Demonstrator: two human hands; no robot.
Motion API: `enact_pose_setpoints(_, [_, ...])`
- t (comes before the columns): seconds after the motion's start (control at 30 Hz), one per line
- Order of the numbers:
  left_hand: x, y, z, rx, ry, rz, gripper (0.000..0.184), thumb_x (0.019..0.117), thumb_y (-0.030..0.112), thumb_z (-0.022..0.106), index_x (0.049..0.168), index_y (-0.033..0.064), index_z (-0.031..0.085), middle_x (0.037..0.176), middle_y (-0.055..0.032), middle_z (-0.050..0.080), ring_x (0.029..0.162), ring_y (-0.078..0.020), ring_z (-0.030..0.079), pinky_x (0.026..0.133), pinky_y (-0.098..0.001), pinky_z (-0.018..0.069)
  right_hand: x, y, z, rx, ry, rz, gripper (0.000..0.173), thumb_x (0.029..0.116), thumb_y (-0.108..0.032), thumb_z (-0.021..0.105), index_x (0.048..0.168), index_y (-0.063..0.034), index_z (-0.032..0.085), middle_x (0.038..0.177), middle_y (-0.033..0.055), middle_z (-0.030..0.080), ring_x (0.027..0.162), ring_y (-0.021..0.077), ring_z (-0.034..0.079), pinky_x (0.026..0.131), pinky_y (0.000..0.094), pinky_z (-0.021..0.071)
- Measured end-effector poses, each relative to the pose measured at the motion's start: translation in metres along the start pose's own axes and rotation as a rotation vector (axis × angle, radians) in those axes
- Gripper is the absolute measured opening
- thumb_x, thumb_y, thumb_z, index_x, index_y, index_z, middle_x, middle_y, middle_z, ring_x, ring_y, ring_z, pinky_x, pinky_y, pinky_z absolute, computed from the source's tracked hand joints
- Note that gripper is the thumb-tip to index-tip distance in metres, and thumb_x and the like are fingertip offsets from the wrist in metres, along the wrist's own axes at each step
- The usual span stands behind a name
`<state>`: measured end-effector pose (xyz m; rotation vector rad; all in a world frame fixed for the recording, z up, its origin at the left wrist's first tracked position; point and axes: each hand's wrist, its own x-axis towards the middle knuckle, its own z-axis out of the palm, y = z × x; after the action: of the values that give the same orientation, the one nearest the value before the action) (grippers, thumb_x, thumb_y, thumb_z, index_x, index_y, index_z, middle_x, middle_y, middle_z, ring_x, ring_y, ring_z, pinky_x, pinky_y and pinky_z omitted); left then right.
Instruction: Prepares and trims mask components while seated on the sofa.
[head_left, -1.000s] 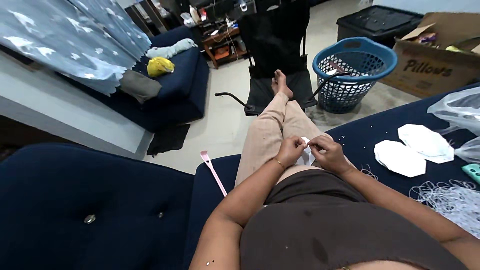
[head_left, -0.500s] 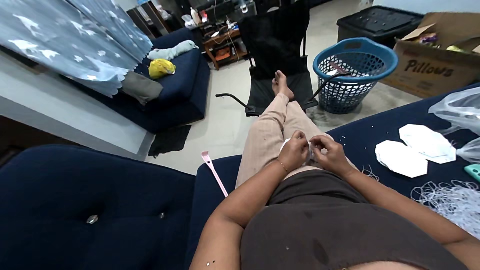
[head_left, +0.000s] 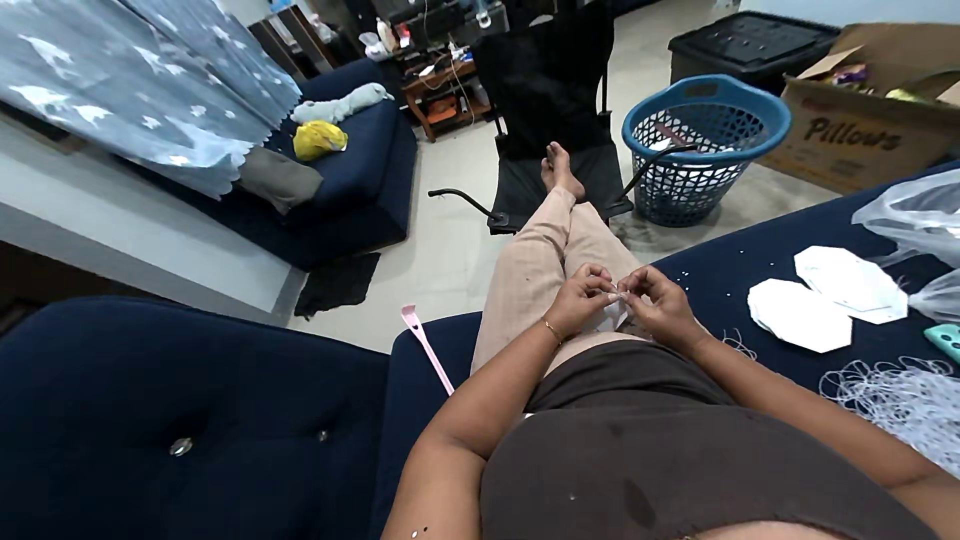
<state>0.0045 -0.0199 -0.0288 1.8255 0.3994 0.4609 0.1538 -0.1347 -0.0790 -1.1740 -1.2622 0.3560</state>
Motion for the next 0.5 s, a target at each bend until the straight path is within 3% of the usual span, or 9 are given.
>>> enact_pose_setpoints(0.17, [0.0003,0.0014,0.0022,-0.051,0.048,-0.04,0.009,0.0924,0.0,0.066,0.096,-0.0083,0.07,0.118,-0.0134,0.061,0.098,-0.0071,0.061,0.085,-0.0213,0.0542,-0.002,0.0049,0.0001,-0.036,0.037,-0.009,0.013,0.0881,-0.001,0.062,0.098,0.0013,0.07,0.095,0.0047,0.072,0.084,0.0043,0.067,0.082,0.023,0.0569])
enact_pose_setpoints(0.5, [0.0028,0.0008,-0.0005,0.033,0.101,-0.031,0.01,0.0926,-0.001,0.067,0.096,-0.0096,0.07,0.117,-0.0156,0.061,0.097,-0.0082,0.062,0.086,-0.0211,0.0538,0.001,0.0054,0.0007,-0.307,0.024,-0.232,0.019,0.0925,-0.013,0.062,0.098,0.0003,0.075,0.096,0.0129,0.074,0.088,0.0175,0.07,0.084,0.0303,0.0571])
